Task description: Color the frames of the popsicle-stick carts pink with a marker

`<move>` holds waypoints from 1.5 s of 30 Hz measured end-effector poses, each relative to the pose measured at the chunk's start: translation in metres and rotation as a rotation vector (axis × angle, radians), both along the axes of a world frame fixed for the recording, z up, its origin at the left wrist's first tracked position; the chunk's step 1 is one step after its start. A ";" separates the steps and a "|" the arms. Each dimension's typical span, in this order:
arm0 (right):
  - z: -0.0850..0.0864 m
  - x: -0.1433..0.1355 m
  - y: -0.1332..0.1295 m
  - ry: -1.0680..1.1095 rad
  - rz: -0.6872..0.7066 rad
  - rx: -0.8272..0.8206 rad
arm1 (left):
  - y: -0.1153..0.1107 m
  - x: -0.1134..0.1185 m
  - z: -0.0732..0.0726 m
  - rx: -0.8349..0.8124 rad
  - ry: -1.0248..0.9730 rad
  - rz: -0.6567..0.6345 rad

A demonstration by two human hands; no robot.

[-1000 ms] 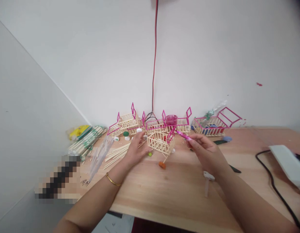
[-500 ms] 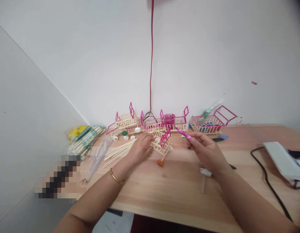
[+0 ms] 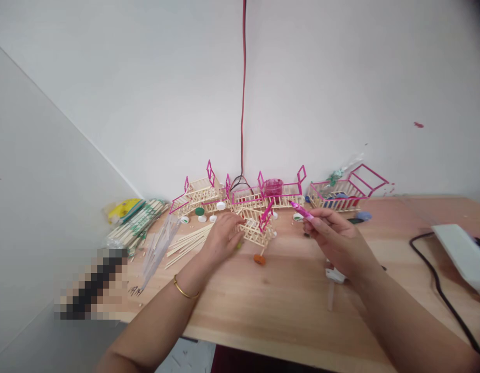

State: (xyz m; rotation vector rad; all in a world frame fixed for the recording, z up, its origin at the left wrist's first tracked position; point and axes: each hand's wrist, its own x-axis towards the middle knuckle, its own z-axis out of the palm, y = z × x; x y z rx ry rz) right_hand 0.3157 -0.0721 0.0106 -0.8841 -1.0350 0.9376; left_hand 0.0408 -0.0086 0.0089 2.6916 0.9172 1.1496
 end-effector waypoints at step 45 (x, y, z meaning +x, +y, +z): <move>0.004 -0.009 0.000 -0.762 -0.192 0.420 | 0.007 -0.003 -0.013 0.063 0.033 -0.051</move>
